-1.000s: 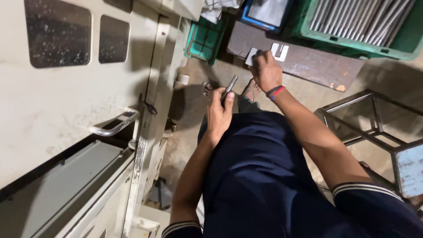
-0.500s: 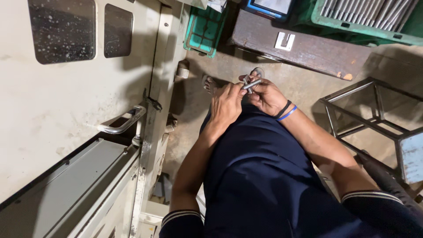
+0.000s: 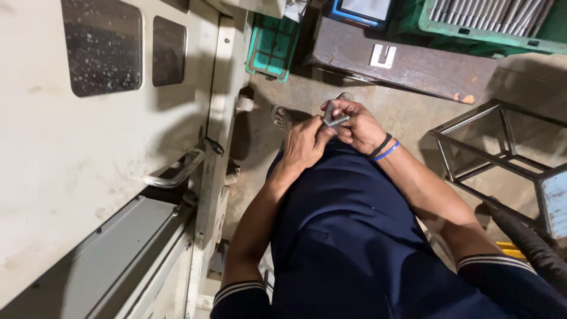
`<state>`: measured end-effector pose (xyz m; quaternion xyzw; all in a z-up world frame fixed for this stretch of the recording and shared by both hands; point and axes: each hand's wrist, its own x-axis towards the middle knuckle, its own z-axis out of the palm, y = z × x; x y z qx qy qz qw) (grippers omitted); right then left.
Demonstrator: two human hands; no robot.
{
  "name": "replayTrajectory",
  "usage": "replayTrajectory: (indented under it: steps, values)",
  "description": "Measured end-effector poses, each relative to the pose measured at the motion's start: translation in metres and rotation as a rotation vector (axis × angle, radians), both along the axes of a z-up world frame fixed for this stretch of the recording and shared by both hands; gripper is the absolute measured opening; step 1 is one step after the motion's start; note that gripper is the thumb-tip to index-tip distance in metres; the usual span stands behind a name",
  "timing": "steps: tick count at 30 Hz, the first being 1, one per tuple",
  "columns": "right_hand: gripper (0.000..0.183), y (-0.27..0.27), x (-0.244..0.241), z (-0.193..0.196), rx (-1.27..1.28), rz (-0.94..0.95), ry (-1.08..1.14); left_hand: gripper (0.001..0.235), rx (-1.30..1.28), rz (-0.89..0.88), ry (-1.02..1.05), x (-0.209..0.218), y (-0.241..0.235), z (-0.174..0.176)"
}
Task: The person opens a large industrial machine door, reaches inside to handle a metal component, retrieves a tool from a nearby tray, and closes the door. The person then uses a cloth to wipe the tool and continues handling components near the machine.
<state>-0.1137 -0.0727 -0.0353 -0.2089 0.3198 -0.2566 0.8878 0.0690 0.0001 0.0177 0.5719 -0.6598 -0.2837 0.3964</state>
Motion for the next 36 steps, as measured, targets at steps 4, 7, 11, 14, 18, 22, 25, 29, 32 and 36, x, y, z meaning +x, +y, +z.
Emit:
replayTrajectory:
  steps: [4,7,11,14,18,22,25,29,32,36]
  values:
    - [0.009,-0.018,0.011,-0.019,-0.224,-0.195,0.325,0.033,-0.034,0.005,0.011,-0.002,0.002,0.016]
    - [0.011,-0.042,0.012,-0.031,-0.775,-0.363,0.829,0.031,0.032,0.089,0.041,0.0,0.003,0.018]
    - [0.03,-0.081,0.01,-0.029,-1.53,-0.449,1.183,0.03,0.141,0.165,0.084,0.014,-0.001,0.007]
    - [0.049,-0.087,0.008,-0.023,-1.673,-0.315,1.336,0.03,0.11,0.197,0.054,0.018,0.003,-0.007]
    - [0.041,-0.07,0.017,-0.007,-1.558,-0.377,1.534,0.031,0.204,0.235,0.089,0.014,-0.009,-0.014]
    - [0.047,-0.034,0.009,0.019,-0.85,-0.191,0.571,0.031,0.075,0.206,-0.07,-0.005,-0.035,0.001]
    - [0.059,-0.031,-0.006,0.039,-0.69,-0.295,0.415,0.036,0.03,0.097,-0.016,-0.034,-0.054,0.026]
    - [0.052,-0.049,-0.052,0.06,-0.77,-0.473,0.387,0.04,0.011,-0.057,0.07,-0.075,-0.076,0.062]
    - [0.051,-0.082,-0.117,0.073,-0.878,-0.624,0.49,0.036,-0.155,-0.074,-0.003,-0.094,-0.091,0.082]
    - [0.025,-0.197,-0.237,0.078,-1.302,-0.984,0.771,0.034,-0.105,0.105,-0.087,-0.104,-0.093,0.082]
